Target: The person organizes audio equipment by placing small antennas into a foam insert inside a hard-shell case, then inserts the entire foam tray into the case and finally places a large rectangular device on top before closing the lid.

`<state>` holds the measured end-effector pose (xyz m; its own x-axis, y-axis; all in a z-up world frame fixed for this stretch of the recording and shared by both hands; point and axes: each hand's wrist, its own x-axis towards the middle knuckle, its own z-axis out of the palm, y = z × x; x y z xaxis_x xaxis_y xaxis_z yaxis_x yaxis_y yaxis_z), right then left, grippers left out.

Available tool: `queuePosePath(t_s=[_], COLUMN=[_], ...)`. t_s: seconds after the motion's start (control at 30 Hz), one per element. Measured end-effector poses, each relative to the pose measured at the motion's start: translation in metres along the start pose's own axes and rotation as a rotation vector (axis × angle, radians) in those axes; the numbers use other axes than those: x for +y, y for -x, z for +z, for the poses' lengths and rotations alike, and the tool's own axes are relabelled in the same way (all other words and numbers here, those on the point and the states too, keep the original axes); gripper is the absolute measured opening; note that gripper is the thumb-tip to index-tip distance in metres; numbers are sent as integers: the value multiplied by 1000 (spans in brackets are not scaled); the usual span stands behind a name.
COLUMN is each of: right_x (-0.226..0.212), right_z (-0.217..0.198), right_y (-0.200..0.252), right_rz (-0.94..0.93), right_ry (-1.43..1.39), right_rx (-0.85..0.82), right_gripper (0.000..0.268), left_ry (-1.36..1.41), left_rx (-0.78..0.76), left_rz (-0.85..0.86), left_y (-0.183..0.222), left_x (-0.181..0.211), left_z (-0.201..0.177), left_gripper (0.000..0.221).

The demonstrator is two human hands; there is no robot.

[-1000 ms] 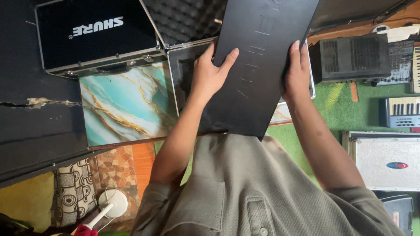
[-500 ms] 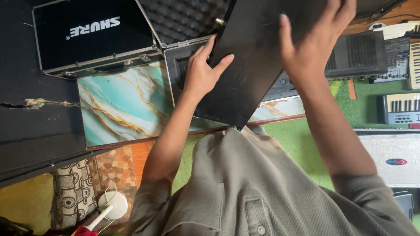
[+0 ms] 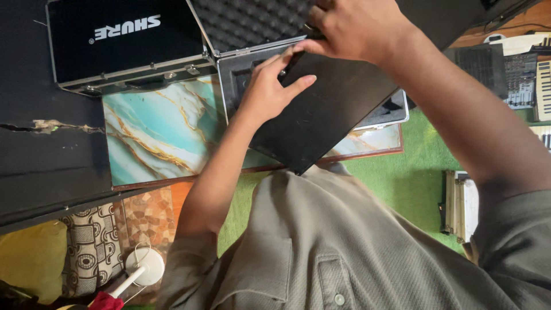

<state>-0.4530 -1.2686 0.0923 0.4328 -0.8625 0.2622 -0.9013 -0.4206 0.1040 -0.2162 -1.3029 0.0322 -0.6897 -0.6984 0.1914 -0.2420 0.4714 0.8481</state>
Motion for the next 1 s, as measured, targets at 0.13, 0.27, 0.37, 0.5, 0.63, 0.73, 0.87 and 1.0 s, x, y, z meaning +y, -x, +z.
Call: queuePosePath(t_s=[0.13,0.27,0.37,0.5,0.63,0.73,0.87,1.0], right_x=[6,5,2,-4,-10,-9,1,7], right_z=[7,10,5,-1,2,9,17,23], right_y=[-3,1,4,10,11,15,17,24], right_rz=[-43,1,126,184,299,339,448,501], right_ry=[67,88,87,147,107,119,83,40], right_rx=[-169,-253,-315,-233,-290,-261,-288,-236], right_gripper=[76,79,76,73,72,76,81,73], left_ry=[-41,-80,-162,-189,-215,-345,-716,-822], left_rx=[13,-40,-85,-137,-93,26,249,493], left_rz=[153,153,105,72,121,118,109,-129], left_y=[0,-5,-11,-17,-15,-1,24,53], left_x=[-1,-7,-6,2,11,12,1,-28], left_z=[7,8,1,-5,-11,-11,-15,-9], left_gripper=[59,63,68,71,62,54,68,111])
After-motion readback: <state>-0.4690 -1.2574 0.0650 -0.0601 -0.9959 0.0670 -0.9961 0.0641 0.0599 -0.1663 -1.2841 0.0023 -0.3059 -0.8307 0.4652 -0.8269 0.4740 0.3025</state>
